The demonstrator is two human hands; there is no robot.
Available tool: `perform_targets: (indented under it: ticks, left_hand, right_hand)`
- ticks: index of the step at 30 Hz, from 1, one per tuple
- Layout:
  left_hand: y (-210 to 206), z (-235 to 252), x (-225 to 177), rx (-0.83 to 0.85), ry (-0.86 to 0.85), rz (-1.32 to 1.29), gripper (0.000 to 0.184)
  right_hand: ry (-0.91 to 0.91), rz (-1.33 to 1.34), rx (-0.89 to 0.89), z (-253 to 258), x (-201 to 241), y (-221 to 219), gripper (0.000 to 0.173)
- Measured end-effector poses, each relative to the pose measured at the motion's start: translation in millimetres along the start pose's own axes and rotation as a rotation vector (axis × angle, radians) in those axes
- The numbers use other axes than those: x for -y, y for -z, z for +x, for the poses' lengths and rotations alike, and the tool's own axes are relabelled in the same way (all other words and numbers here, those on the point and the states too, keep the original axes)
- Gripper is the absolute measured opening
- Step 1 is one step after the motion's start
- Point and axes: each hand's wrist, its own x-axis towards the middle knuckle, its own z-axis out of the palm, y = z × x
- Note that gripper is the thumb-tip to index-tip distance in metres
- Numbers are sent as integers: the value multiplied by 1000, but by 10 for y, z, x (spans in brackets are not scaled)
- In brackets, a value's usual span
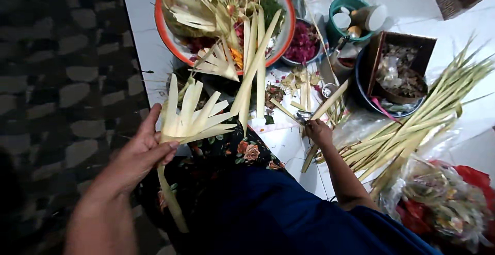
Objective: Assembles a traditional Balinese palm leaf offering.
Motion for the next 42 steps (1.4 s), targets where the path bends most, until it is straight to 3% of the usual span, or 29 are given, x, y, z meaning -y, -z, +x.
perform_targets:
  ticks: [4,8,11,17,19,21,23,26,30,35,42]
  left_hand:
    - [-123,-3,-111,56,44,-7,93]
    - [-225,3,-386,90,149,114,94]
    - [-193,13,-409,119,148,124,94]
    - [-142,-17,-380,121,124,78,98]
    - [-140,15,-374,132,143,102,99]
    - [-155,63,-372,158,144,133,100]
    - [-180,117,-412,187,148,160,100]
    - [-225,174,-496,191,173,231,101]
    - [-281,150,-577,185,188,314,99]
    - [-306,166,-537,203,198,375,101]
    - [-361,190,-570,204,190,422,98]
  right_hand:
    - [122,23,-79,179,6,78,34]
    - [160,-139,45,520,114,12,39]
    - [158,-202,31,617,201,86,38]
    - [63,404,-272,571,458,541,55]
    - [220,508,-263,554,811,896,54]
    - [488,521,-183,488,1278,1287,57]
    - [700,418,-101,350,1802,1642,60]
    - [1031,186,-53,102,2520,2016,51]
    - [1391,-61,-85,-8,3135,2125,43]
    - [1567,-315,-136,-17,3411,2013,32]
    - [1570,-424,-99,-46,3489,1866,34]
